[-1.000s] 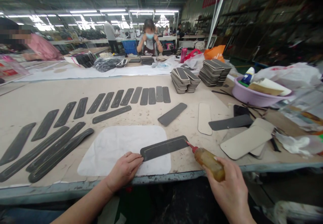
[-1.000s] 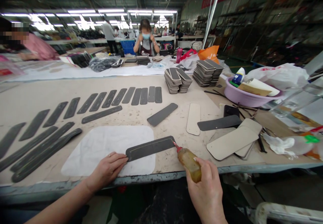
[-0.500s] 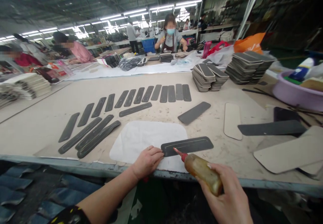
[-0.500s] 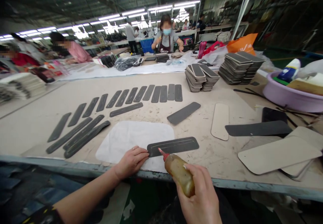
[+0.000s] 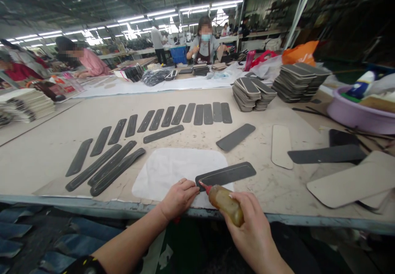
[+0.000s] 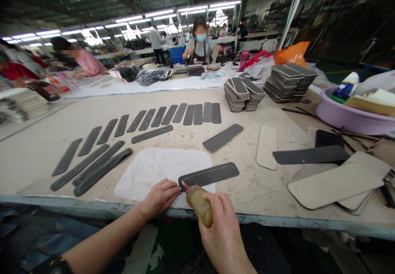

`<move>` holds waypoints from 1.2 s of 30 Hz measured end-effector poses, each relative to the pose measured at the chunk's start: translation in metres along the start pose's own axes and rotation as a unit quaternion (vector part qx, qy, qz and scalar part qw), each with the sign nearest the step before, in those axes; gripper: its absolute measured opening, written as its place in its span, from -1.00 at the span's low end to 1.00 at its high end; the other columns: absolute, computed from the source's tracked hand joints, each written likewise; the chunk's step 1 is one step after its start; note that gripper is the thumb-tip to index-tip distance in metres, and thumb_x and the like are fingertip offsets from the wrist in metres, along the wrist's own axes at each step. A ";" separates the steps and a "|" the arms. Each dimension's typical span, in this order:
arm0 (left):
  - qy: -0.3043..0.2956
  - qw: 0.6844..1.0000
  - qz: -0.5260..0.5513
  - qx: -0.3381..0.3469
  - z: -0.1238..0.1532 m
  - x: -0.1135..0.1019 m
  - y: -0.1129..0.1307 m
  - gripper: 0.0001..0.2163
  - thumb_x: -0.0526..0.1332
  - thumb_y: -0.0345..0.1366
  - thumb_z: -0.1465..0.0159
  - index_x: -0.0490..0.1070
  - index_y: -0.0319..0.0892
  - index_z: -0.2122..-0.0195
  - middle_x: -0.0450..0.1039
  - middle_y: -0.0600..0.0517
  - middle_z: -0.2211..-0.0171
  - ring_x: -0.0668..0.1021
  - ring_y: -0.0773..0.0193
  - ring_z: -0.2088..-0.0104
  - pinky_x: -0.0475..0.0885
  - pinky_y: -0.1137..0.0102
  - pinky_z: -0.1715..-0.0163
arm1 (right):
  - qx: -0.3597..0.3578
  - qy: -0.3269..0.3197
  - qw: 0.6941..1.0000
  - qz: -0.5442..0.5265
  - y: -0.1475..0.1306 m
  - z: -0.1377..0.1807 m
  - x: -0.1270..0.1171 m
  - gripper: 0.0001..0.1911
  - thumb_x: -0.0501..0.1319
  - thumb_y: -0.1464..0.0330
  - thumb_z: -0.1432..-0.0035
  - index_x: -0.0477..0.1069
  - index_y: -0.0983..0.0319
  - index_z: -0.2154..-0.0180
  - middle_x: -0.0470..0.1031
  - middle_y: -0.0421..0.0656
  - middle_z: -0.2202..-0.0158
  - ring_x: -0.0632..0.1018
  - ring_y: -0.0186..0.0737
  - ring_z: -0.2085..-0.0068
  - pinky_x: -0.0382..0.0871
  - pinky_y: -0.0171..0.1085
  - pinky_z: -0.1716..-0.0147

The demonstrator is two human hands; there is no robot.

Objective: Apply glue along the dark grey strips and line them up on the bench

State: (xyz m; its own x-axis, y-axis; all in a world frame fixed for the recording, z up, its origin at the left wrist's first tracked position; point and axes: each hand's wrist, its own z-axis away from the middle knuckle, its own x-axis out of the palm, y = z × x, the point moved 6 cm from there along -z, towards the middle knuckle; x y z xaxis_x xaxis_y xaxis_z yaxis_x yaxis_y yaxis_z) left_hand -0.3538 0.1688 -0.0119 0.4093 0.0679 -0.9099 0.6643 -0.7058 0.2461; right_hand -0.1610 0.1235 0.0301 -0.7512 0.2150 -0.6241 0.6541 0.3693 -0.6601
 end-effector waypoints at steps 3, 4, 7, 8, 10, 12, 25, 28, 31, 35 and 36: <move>-0.004 1.000 -0.005 0.004 0.000 0.001 0.000 -0.79 0.04 -0.40 -0.32 0.46 -0.20 0.18 0.42 -0.05 0.35 0.43 0.27 0.33 0.42 0.34 0.25 | 0.007 -0.001 1.000 -0.006 0.000 0.007 -0.004 -0.73 0.19 0.40 -0.15 0.25 0.18 0.09 0.32 -0.08 0.21 0.42 -0.12 0.20 0.42 -0.14 0.22; -0.003 1.000 -0.009 0.004 0.000 0.001 0.000 -0.79 0.04 -0.40 -0.32 0.47 -0.20 0.18 0.42 -0.05 0.35 0.43 0.28 0.33 0.42 0.34 0.26 | 0.008 0.000 1.000 -0.007 0.001 0.009 -0.006 -0.73 0.19 0.40 -0.14 0.25 0.19 0.10 0.32 -0.08 0.21 0.42 -0.13 0.20 0.42 -0.15 0.22; 0.006 1.000 -0.014 0.006 -0.001 -0.001 0.001 -0.79 0.04 -0.39 -0.33 0.47 -0.20 0.18 0.42 -0.04 0.37 0.44 0.28 0.35 0.43 0.34 0.28 | 0.011 0.009 1.000 -0.001 0.003 0.015 -0.014 -0.74 0.18 0.40 -0.14 0.26 0.18 0.10 0.32 -0.08 0.21 0.43 -0.14 0.22 0.43 -0.17 0.25; 0.009 1.000 -0.011 0.008 -0.002 -0.001 0.002 -0.80 0.05 -0.39 -0.32 0.46 -0.21 0.18 0.42 -0.04 0.36 0.44 0.28 0.35 0.43 0.34 0.28 | 0.014 0.011 1.000 0.002 0.004 0.016 -0.017 -0.74 0.18 0.40 -0.14 0.26 0.18 0.10 0.32 -0.08 0.22 0.44 -0.14 0.22 0.43 -0.18 0.25; 0.015 1.000 -0.005 0.010 -0.002 -0.002 0.002 -0.81 0.06 -0.40 -0.32 0.46 -0.21 0.18 0.43 -0.05 0.34 0.44 0.28 0.35 0.43 0.34 0.27 | 0.020 0.016 1.000 0.012 0.009 0.018 -0.023 -0.75 0.18 0.39 -0.15 0.27 0.17 0.10 0.32 -0.09 0.22 0.44 -0.15 0.23 0.44 -0.18 0.26; 0.018 1.000 0.000 0.009 -0.001 -0.001 0.000 -0.82 0.06 -0.40 -0.31 0.46 -0.20 0.18 0.44 -0.06 0.30 0.45 0.28 0.33 0.44 0.33 0.25 | 0.024 0.028 0.999 0.026 0.015 0.019 -0.032 -0.75 0.19 0.38 -0.15 0.27 0.17 0.10 0.33 -0.08 0.21 0.44 -0.14 0.23 0.43 -0.17 0.24; 0.031 0.999 0.012 0.027 0.004 0.003 -0.005 -0.82 0.09 -0.42 -0.31 0.45 -0.21 0.13 0.46 -0.08 0.17 0.47 0.26 0.21 0.43 0.29 0.13 | 0.053 0.155 0.969 0.187 0.077 0.013 -0.096 -0.68 0.24 0.26 -0.10 0.28 0.20 0.11 0.35 -0.09 0.24 0.42 -0.08 0.19 0.39 -0.11 0.17; 0.048 0.998 0.011 0.037 0.002 0.000 -0.003 -0.82 0.08 -0.41 -0.31 0.46 -0.21 0.17 0.47 -0.09 0.19 0.49 0.26 0.21 0.44 0.31 0.15 | 0.063 0.168 0.967 0.179 0.077 0.011 -0.097 -0.69 0.24 0.29 -0.10 0.28 0.20 0.12 0.34 -0.09 0.24 0.42 -0.10 0.19 0.39 -0.12 0.17; 0.049 0.998 0.014 0.043 0.001 -0.001 -0.002 -0.83 0.09 -0.41 -0.31 0.46 -0.22 0.16 0.48 -0.09 0.20 0.49 0.27 0.24 0.45 0.32 0.17 | 0.074 0.154 0.977 0.130 0.067 0.009 -0.083 -0.69 0.24 0.33 -0.09 0.26 0.20 0.11 0.32 -0.10 0.23 0.42 -0.11 0.20 0.39 -0.13 0.19; 0.033 0.999 0.011 0.042 0.001 0.002 -0.004 -0.83 0.10 -0.43 -0.30 0.45 -0.22 0.15 0.48 -0.09 0.19 0.49 0.25 0.21 0.43 0.30 0.13 | 0.099 0.110 0.989 0.030 0.048 0.009 -0.051 -0.66 0.26 0.42 -0.05 0.24 0.16 0.11 0.31 -0.12 0.22 0.41 -0.13 0.20 0.38 -0.15 0.19; 0.030 0.999 0.010 0.042 0.001 0.002 -0.004 -0.83 0.10 -0.43 -0.30 0.45 -0.21 0.15 0.48 -0.08 0.19 0.50 0.25 0.21 0.43 0.30 0.13 | 0.100 0.093 0.991 0.003 0.042 0.009 -0.043 -0.65 0.25 0.45 -0.05 0.24 0.15 0.11 0.30 -0.13 0.22 0.41 -0.14 0.20 0.38 -0.16 0.19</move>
State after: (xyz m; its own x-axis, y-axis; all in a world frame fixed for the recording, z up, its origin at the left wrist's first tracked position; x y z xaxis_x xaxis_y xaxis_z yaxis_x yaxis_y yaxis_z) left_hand -0.3562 0.1716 -0.0150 0.4607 0.0943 -0.8825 0.6020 -0.7638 0.2327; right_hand -0.1008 0.1221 0.0253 -0.7388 0.3866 -0.5520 0.6484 0.1845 -0.7386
